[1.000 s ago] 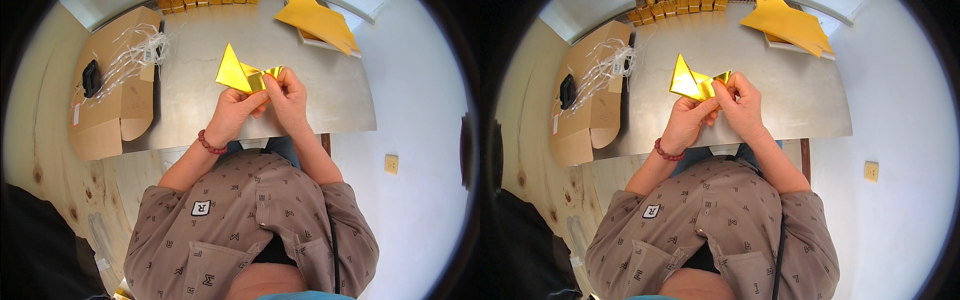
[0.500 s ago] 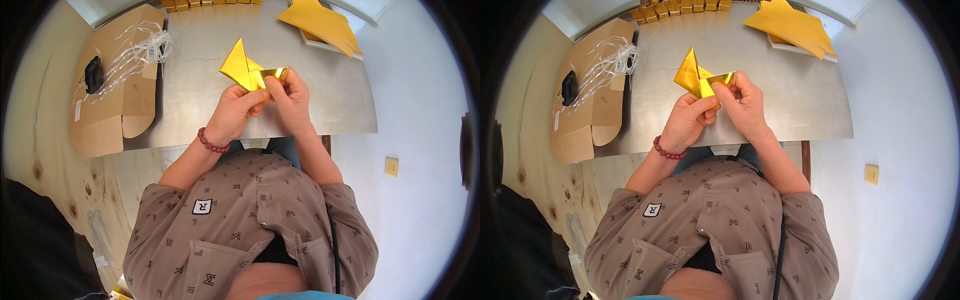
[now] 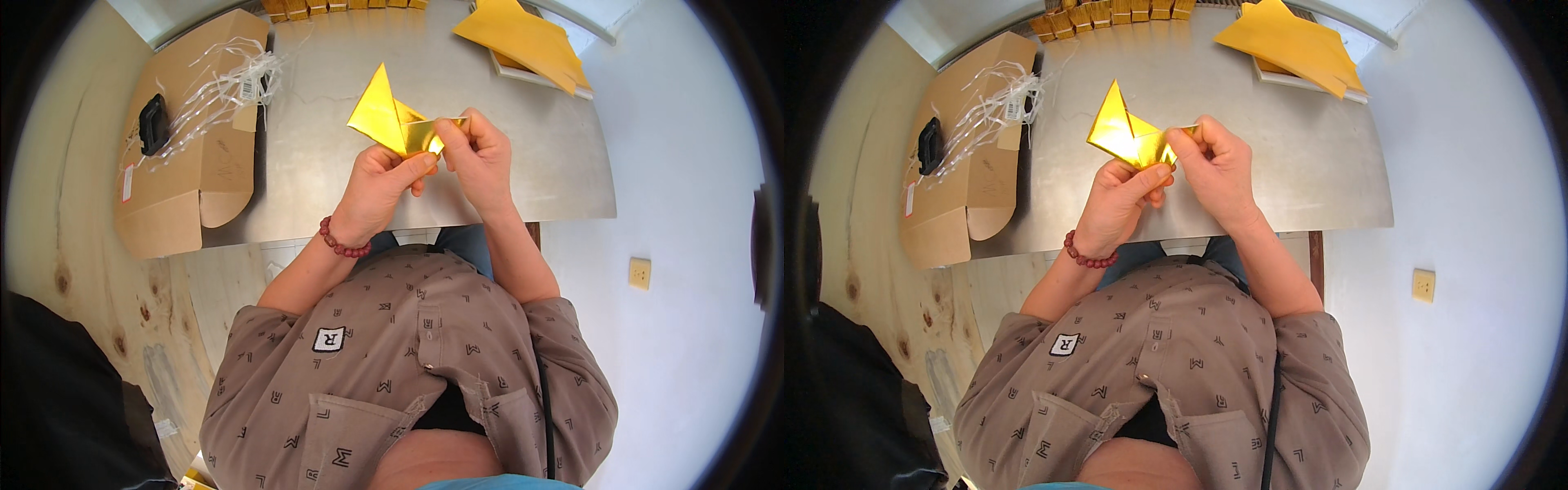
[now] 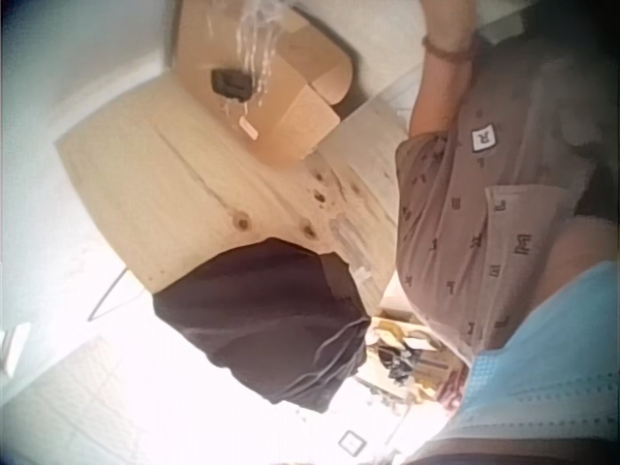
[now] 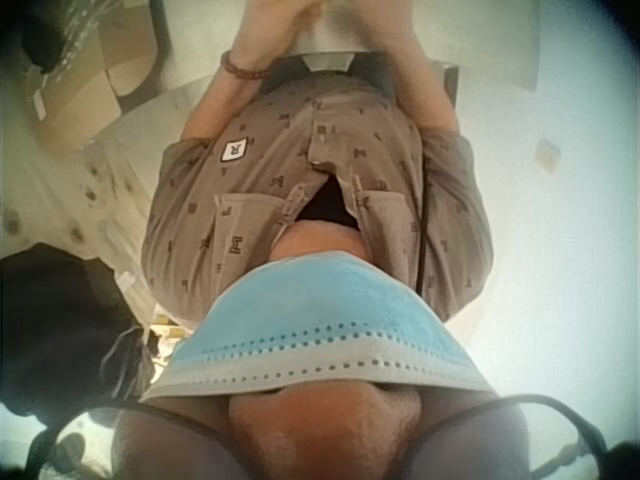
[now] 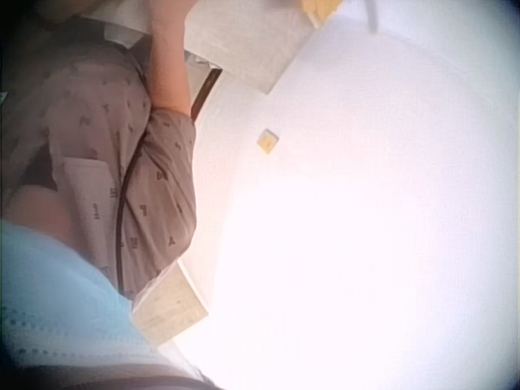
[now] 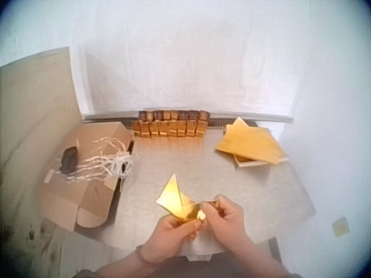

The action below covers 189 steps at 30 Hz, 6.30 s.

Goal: The person folds a sheet of gold-colored paper into a small triangular packet by hand. They place the finished packet on the table among others and then begin folding another sheet in the same way.

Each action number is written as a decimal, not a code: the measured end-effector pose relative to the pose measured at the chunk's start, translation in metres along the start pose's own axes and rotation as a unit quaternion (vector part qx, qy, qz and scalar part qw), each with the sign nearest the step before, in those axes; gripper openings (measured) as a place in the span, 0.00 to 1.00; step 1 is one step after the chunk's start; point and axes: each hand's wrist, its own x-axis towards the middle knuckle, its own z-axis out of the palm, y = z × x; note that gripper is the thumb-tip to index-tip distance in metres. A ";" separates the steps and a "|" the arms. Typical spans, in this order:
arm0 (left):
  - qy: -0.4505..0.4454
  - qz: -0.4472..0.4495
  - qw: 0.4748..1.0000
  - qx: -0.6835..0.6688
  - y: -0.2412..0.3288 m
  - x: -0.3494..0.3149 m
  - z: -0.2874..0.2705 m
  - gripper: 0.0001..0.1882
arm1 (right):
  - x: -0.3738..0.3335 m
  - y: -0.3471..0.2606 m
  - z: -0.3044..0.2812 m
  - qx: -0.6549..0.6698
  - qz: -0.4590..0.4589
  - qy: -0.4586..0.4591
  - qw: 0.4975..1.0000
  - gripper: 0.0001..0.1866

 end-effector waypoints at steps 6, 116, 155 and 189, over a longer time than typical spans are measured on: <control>-0.008 0.000 1.000 0.018 -0.006 -0.001 -0.010 0.07 | 0.013 -0.005 -0.006 0.018 0.024 0.005 1.000 0.19; -0.158 0.097 0.601 0.777 0.041 0.121 0.003 0.14 | 0.014 0.025 -0.148 -0.340 0.061 -0.083 0.935 0.22; -0.083 0.091 0.754 0.645 0.045 0.040 0.001 0.22 | 0.012 0.010 -0.124 0.027 0.124 0.043 0.991 0.38; -0.070 0.166 0.922 0.344 0.081 0.021 0.041 0.07 | 0.001 -0.077 -0.059 -0.029 -0.016 -0.023 0.999 0.06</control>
